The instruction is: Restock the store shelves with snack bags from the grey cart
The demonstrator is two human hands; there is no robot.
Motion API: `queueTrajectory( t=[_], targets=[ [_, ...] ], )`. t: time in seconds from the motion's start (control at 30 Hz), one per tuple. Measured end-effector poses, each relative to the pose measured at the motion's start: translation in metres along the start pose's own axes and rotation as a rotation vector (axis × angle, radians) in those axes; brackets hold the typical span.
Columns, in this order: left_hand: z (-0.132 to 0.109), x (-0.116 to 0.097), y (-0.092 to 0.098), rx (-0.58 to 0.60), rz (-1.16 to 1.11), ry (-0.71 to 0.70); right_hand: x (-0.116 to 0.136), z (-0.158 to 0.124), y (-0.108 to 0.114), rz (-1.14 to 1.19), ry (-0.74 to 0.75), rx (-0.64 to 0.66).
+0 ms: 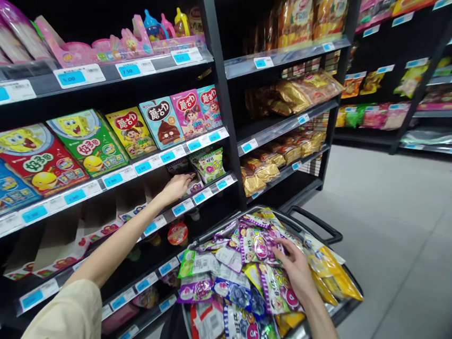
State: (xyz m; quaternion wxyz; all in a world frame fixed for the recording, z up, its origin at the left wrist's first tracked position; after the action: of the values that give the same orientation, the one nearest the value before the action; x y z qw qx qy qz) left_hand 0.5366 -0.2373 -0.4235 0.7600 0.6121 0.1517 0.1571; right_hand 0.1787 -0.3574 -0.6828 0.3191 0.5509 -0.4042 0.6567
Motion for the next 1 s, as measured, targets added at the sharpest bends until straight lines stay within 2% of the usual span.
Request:
queueTrajectory(
  t=[0.17,0.33,0.5,0.6,0.73,0.87,1.0],
  targets=[
    [0.014,0.029,0.000,0.020,0.054,0.115,-0.011,0.003,0.000,0.022,-0.025,0.007],
    [0.053,0.060,-0.006,0.086,0.054,0.228,-0.014,0.003,0.002,0.042,-0.056,-0.025],
    [0.075,0.073,-0.008,0.124,0.039,0.246,-0.010,0.001,0.001,0.055,-0.066,-0.011],
    [0.072,0.071,-0.004,0.125,0.027,0.212,-0.012,0.002,0.001,0.079,-0.070,-0.003],
    [0.061,0.056,0.008,0.080,0.005,0.182,-0.015,0.003,0.002,0.113,-0.074,-0.003],
    [0.042,0.033,0.031,-0.063,-0.022,0.160,-0.013,0.001,0.004,0.194,-0.100,-0.035],
    [-0.004,-0.001,0.054,-0.247,-0.039,0.137,-0.009,-0.001,-0.003,0.282,-0.122,0.034]
  ],
)
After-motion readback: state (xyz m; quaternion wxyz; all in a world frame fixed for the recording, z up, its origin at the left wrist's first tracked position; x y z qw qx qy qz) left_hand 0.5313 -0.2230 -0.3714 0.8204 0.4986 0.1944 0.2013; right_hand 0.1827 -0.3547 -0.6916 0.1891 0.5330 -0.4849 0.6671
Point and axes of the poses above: each hand's wrist, its own z-axis towards the middle knuckle, its own y-axis out of the back of the hand, x = y × z, the point moved 9 cm from there along z, towards the middle knuckle, and after that the axes turned 4 degrees about -z, right-handed, at the moved point
